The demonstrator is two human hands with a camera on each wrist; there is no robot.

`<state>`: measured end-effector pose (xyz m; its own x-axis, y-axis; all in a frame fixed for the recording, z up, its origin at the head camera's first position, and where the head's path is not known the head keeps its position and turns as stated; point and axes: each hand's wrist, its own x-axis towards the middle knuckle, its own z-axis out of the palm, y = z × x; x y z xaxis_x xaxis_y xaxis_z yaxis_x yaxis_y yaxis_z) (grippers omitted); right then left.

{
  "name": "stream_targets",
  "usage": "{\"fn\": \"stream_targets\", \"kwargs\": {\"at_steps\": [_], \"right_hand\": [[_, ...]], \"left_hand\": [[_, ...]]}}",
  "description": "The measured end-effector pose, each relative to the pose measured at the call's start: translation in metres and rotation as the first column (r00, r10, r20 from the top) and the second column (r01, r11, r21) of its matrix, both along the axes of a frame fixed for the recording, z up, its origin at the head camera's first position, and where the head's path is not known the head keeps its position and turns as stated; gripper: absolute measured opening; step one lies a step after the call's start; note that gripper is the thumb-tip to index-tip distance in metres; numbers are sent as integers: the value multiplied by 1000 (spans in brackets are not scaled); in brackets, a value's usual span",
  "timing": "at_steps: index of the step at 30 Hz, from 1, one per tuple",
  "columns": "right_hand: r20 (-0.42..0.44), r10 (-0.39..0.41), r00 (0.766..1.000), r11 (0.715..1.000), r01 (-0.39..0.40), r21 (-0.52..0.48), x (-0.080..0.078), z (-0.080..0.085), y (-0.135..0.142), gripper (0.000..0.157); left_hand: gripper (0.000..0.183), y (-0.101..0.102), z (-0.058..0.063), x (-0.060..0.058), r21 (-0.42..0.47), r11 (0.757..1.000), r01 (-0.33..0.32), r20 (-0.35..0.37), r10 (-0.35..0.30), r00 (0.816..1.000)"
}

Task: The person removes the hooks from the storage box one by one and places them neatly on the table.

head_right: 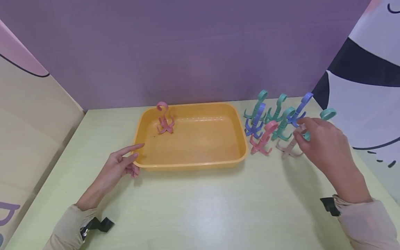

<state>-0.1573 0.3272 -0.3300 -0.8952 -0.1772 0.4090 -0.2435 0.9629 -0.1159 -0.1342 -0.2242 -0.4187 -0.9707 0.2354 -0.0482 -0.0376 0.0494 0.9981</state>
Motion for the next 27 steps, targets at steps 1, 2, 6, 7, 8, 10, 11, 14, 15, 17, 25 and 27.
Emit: {"fn": "stream_targets", "kwargs": {"at_steps": [1,2,6,7,8,10,11,14,15,17,25,27], "right_hand": [[-5,-1,1000,1000,1,3,0,1,-1,31],[-13,-2,1000,1000,2,4,1,2,-1,31],[-21,-1,1000,1000,1,6,2,6,-5,31],[-23,0,1000,1000,0,7,2,7,-7,32],[-20,-1,1000,1000,1,5,3,8,-8,32],[-21,4,1000,1000,-4,1,4,9,-11,32],[-20,4,1000,1000,-5,-2,4,10,-12,33],[-40,19,999,1000,-19,-12,6,12,-15,32],[-51,26,998,1000,-27,-13,6,12,-16,32],[-77,40,996,999,-41,-15,8,14,-19,32],[-129,85,988,996,-89,-19,13,24,-37,35],[-139,101,985,994,-104,-16,13,28,-42,35]], "left_hand": [[47,0,0,0,1,1000,0,0,0,1000],[47,0,0,0,2,1000,0,-1,0,1000],[48,0,0,0,6,1000,1,-4,-1,1000],[48,0,0,0,7,1000,1,-5,-1,1000],[48,0,0,0,9,1000,2,-7,-2,1000],[49,0,-1,0,12,1000,4,-9,-3,1000],[49,0,-1,0,14,1000,4,-10,-4,1000],[49,0,-1,0,17,1000,6,-12,-6,1000],[49,0,-1,0,18,1000,7,-13,-7,1000],[50,0,-2,0,18,1000,7,-14,-7,1000],[48,0,-2,0,13,1000,6,-13,-6,1000],[47,0,-2,0,12,1000,5,-13,-5,1000]]}}
